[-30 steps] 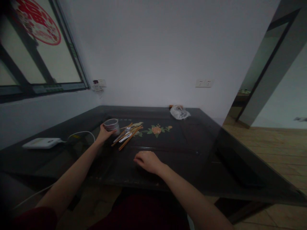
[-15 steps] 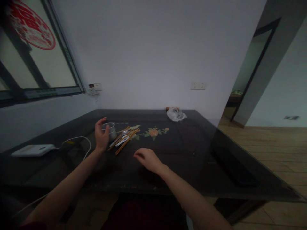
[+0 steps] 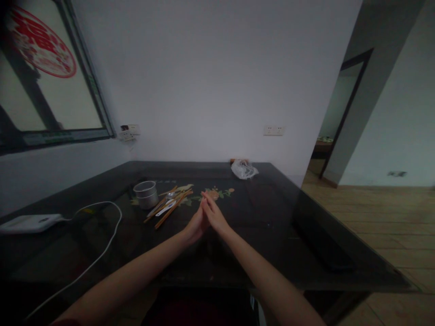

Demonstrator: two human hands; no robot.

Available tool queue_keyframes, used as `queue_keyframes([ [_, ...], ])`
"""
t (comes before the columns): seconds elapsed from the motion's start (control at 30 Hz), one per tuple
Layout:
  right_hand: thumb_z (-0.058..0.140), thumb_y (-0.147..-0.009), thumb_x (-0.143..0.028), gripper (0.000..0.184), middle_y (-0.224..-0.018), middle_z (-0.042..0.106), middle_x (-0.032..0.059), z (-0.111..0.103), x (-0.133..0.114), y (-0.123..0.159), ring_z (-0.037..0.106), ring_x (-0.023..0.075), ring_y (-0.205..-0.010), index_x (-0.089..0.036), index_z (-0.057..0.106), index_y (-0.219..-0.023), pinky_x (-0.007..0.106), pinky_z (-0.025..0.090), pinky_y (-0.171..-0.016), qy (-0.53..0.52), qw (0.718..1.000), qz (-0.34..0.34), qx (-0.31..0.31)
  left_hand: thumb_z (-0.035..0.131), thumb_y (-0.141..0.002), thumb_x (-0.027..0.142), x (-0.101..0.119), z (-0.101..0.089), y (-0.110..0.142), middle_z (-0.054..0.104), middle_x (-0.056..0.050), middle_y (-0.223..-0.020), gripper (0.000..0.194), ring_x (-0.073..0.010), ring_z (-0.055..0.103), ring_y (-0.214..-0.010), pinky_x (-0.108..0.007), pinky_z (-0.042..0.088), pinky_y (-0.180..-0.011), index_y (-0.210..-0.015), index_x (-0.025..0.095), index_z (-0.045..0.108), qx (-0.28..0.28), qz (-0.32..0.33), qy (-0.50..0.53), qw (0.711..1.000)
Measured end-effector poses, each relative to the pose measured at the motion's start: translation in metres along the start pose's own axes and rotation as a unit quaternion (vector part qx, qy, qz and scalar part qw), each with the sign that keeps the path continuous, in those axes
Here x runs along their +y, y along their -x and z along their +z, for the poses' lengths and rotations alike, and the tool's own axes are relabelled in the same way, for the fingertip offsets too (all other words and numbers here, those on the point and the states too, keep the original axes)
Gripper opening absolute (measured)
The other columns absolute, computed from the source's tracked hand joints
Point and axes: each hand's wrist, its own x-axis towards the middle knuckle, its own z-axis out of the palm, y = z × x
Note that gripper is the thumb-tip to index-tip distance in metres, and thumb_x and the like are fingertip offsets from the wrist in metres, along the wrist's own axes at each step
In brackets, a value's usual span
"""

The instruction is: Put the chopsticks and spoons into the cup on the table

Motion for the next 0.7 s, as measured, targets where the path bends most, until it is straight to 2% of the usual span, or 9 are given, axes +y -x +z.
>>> queue_keyframes([
  [0.1,0.034,-0.090,-0.056,0.053,-0.139,0.044,0.0089,0.0008,0.0072,0.0013,0.036,0.0187,-0.132,-0.024,0.044,-0.132,0.039,0.025,-0.111,0.004,1.000,-0.024,-0.014,0.049,-0.085,0.049,-0.0049,-0.0085,-0.0060,0.038,0.000,-0.145,0.044,-0.0200,0.028,-0.137,-0.030,0.036,-0.105,-0.126,0.033,0.053,0.019,0.045,-0.026,0.998],
  [0.2,0.034,-0.091,-0.053,0.050,-0.132,0.050,0.0089,-0.0002,0.0114,0.0024,0.044,0.0185,-0.125,-0.025,0.044,-0.132,0.038,0.031,-0.107,0.014,0.999,-0.033,-0.025,0.052,-0.084,0.043,-0.0060,-0.0120,-0.0089,0.045,-0.005,-0.140,0.042,-0.0209,0.035,-0.134,-0.032,0.032,-0.108,-0.122,0.026,0.057,0.009,0.081,-0.036,0.996],
  [0.3,0.032,-0.093,-0.049,0.046,-0.125,0.055,0.0081,-0.0037,0.0117,0.0046,0.050,0.0180,-0.118,-0.026,0.044,-0.131,0.037,0.035,-0.104,0.016,0.999,-0.032,-0.036,0.051,-0.085,0.042,-0.0048,-0.0101,-0.0074,0.049,-0.007,-0.137,0.043,-0.0235,0.045,-0.126,-0.038,0.040,-0.103,-0.125,0.026,0.055,-0.001,0.043,-0.023,0.999],
  [0.4,0.031,-0.094,-0.047,0.044,-0.120,0.058,0.0074,-0.0074,0.0089,0.0066,0.051,0.0175,-0.116,-0.027,0.045,-0.130,0.036,0.035,-0.104,0.036,0.998,-0.031,-0.041,0.050,-0.086,0.040,-0.0012,-0.0075,-0.0046,0.051,-0.007,-0.135,0.042,-0.0233,0.052,-0.119,-0.038,0.045,-0.096,-0.126,0.027,0.054,-0.008,0.009,-0.011,1.000],
  [0.7,0.032,-0.092,-0.053,0.048,-0.116,0.060,0.0083,-0.0086,0.0047,0.0058,0.054,0.0183,-0.113,-0.024,0.051,-0.126,0.034,0.036,-0.102,0.019,0.998,-0.037,-0.056,0.047,-0.087,0.043,0.0037,-0.0068,-0.0029,0.050,-0.008,-0.135,0.043,-0.0241,0.051,-0.119,-0.037,0.047,-0.092,-0.126,0.027,0.054,-0.021,0.014,-0.036,0.999],
])
